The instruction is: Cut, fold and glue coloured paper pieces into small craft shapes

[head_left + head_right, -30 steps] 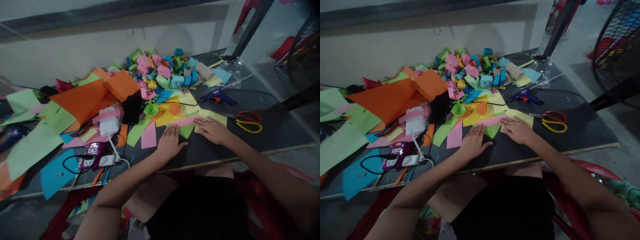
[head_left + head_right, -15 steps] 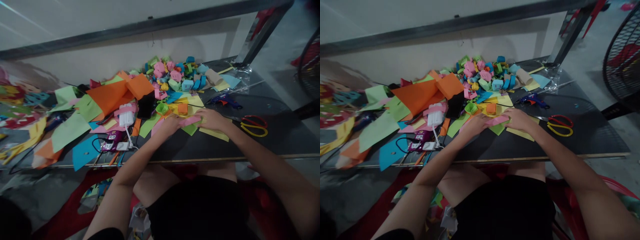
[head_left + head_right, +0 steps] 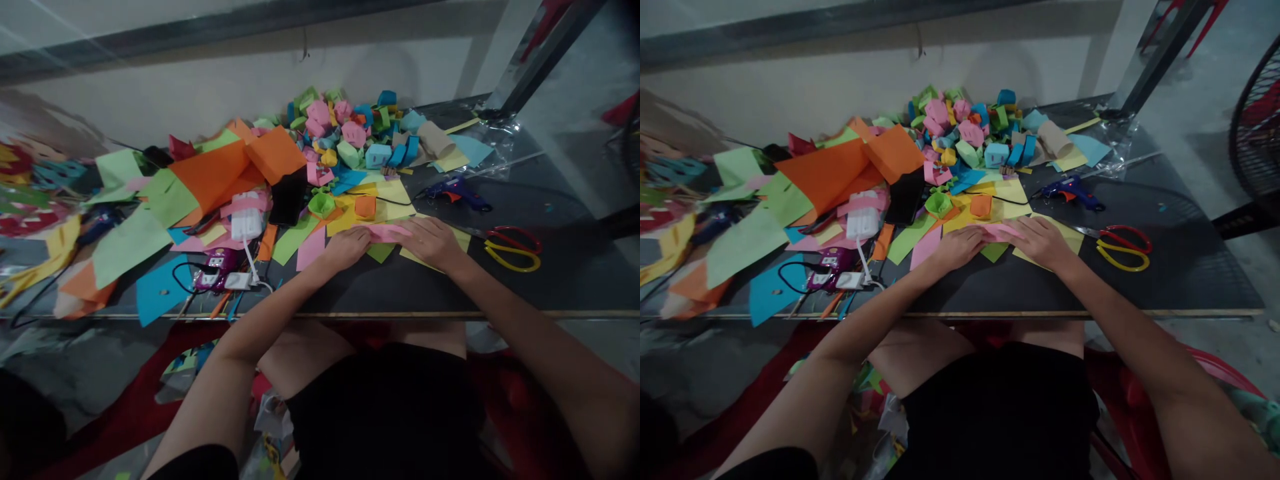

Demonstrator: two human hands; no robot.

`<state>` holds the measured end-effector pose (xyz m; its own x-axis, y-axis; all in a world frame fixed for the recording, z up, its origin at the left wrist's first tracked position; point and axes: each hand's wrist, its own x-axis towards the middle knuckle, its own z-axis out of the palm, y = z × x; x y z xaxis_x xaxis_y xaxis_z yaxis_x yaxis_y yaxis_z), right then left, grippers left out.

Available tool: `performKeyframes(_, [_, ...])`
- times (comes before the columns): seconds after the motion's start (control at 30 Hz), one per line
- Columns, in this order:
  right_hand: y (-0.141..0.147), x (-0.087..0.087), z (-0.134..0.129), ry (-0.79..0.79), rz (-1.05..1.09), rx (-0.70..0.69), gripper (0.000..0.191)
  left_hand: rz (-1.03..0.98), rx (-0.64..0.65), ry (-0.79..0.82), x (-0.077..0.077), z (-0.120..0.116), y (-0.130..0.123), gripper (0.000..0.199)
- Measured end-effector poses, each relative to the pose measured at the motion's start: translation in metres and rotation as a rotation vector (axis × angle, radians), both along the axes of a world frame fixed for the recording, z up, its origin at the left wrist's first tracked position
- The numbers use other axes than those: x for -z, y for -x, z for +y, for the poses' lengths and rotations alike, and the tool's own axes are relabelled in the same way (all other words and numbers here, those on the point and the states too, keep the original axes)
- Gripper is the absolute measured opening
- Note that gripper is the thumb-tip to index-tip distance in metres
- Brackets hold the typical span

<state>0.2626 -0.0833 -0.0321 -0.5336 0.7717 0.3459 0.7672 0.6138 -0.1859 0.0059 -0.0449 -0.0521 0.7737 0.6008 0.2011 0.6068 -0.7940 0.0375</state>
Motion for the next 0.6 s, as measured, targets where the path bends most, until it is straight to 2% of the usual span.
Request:
performKeyframes(0.13, [-0.001, 0.008, 0.0, 0.04, 0.024, -0.08, 0.031, 0.039, 0.118, 0.048, -0.004, -0.003, 0.003, 0.029])
performKeyframes(0.2, [-0.002, 0.013, -0.001, 0.075, 0.033, -0.09, 0.033, 0.044, 0.138, 0.061, -0.003, -0.006, 0.01, 0.033])
performKeyframes(0.3, [-0.006, 0.019, -0.001, 0.143, 0.101, -0.079, 0.03, -0.081, 0.134, 0.12, 0.003, -0.007, 0.02, 0.031])
performKeyframes(0.47, [-0.016, 0.024, 0.001, 0.283, 0.317, 0.065, 0.028, -0.419, -0.012, 0.273, 0.013, -0.003, 0.028, 0.02])
performKeyframes(0.6, [-0.01, 0.02, -0.001, 0.351, 0.38, 0.218, 0.027, -0.517, -0.156, 0.314, 0.013, -0.001, 0.027, 0.025])
